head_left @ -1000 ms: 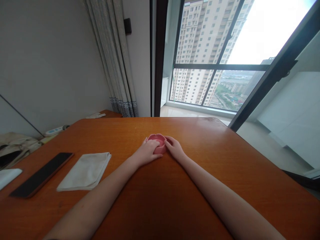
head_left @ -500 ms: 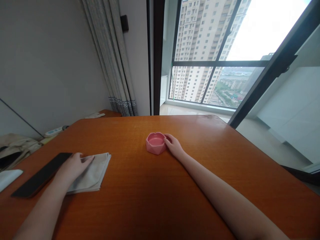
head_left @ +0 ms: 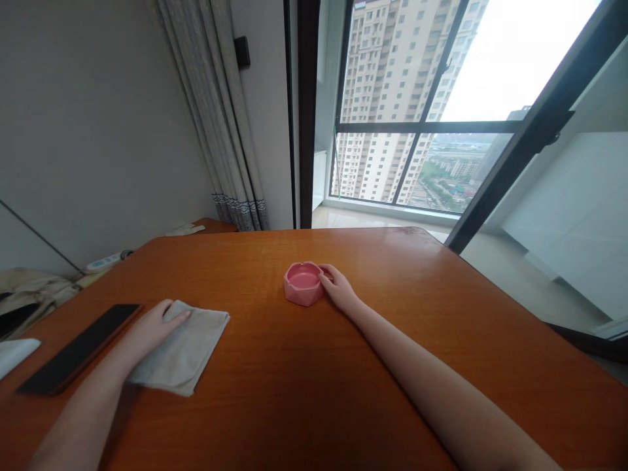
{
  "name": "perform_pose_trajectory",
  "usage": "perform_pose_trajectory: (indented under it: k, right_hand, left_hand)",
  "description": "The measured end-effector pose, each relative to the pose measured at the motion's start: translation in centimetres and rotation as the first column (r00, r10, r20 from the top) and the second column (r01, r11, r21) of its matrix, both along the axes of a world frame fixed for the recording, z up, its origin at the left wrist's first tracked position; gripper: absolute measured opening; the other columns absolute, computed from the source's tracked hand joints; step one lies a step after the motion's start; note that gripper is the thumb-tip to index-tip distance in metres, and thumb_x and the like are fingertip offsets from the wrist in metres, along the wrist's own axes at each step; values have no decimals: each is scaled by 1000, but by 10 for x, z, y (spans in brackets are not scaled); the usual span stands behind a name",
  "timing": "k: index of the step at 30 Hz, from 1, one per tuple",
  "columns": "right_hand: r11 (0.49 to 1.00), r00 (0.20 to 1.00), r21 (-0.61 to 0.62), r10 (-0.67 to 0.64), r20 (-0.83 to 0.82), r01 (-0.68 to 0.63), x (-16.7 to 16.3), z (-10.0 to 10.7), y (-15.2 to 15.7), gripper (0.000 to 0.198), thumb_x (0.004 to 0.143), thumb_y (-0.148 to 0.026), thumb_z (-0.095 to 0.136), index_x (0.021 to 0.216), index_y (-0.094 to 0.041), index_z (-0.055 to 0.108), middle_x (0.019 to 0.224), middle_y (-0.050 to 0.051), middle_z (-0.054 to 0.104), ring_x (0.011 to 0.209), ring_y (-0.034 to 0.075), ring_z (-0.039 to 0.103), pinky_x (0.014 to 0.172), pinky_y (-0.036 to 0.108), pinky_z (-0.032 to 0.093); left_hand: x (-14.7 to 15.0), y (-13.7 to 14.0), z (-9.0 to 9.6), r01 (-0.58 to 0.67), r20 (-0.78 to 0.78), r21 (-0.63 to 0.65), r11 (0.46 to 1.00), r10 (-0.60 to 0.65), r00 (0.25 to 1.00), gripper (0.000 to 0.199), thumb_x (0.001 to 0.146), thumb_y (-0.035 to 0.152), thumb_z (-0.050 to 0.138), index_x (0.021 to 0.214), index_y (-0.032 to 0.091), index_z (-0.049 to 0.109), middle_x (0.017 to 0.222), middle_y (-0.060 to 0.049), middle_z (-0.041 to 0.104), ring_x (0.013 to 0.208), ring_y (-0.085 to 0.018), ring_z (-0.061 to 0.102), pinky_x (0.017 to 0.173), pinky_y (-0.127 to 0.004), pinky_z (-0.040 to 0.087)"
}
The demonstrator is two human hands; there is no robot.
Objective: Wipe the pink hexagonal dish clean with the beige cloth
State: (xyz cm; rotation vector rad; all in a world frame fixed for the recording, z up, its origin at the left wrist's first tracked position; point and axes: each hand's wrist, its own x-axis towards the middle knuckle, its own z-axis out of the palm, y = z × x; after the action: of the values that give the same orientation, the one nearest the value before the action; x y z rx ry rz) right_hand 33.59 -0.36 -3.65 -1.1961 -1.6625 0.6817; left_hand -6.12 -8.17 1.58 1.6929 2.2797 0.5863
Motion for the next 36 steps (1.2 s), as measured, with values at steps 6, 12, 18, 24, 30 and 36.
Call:
perform_pose_trajectory:
  k: [6, 12, 18, 24, 30, 36]
  right_hand:
    - [967, 991, 225, 102, 82, -118, -16, 45, -31, 44, 86, -31, 49, 129, -22, 46, 124, 10, 56, 118, 22, 49, 104, 41, 34]
    - [867, 868, -165, 488, 93, -470, -41, 90, -69, 33, 74, -31, 64, 106, -20, 62, 90, 2, 68, 81, 21, 64, 72, 30, 50]
    - [997, 999, 73, 25, -31, -23, -14, 108, -52, 19, 82, -26, 47, 87, -17, 63, 83, 3, 65, 80, 21, 59, 72, 33, 48]
    - [920, 906, 387, -118, 407, -55, -9, 101, -47, 32, 76, -13, 52, 105, -22, 63, 116, 9, 56, 112, 28, 46, 101, 45, 30]
    - [954, 658, 66, 150, 738, -292, -28, 58, -41, 15, 83, -22, 54, 95, -18, 61, 91, 9, 66, 93, 24, 58, 100, 43, 28]
    - [931, 521, 76, 131, 844, -358, -19, 55, -31, 27, 79, -37, 61, 94, -15, 58, 93, 8, 67, 89, 22, 59, 90, 33, 31]
  left_hand:
    - [100, -5, 55, 616, 286, -74, 785, -575, 767, 37, 70, 56, 56, 84, 22, 57, 83, 1, 63, 80, -21, 57, 74, -28, 46]
    - [176, 15, 66, 660, 386, 255, 706, -701, 600, 38, 71, 49, 61, 98, 22, 57, 92, -2, 62, 87, -21, 57, 81, -32, 47]
    - [206, 41, 7, 239, 397, 578, 780, -525, 753, 33, 91, 37, 31, 114, 21, 48, 115, -9, 56, 106, -19, 54, 95, -36, 42]
    - [208, 47, -38, 615, 21, 506, 605, -721, 692, 26, 87, 34, 44, 105, 21, 58, 140, -9, 38, 131, -25, 33, 110, -44, 25]
    - [204, 57, -53, 450, 295, 499, 740, -634, 715, 72, 74, 32, 61, 137, 19, 29, 145, -15, 32, 136, -28, 28, 111, -47, 23]
    - [207, 50, -47, 390, 590, 388, 835, -550, 591, 83, 70, 34, 67, 140, 19, 24, 143, -14, 37, 132, -27, 36, 111, -43, 25]
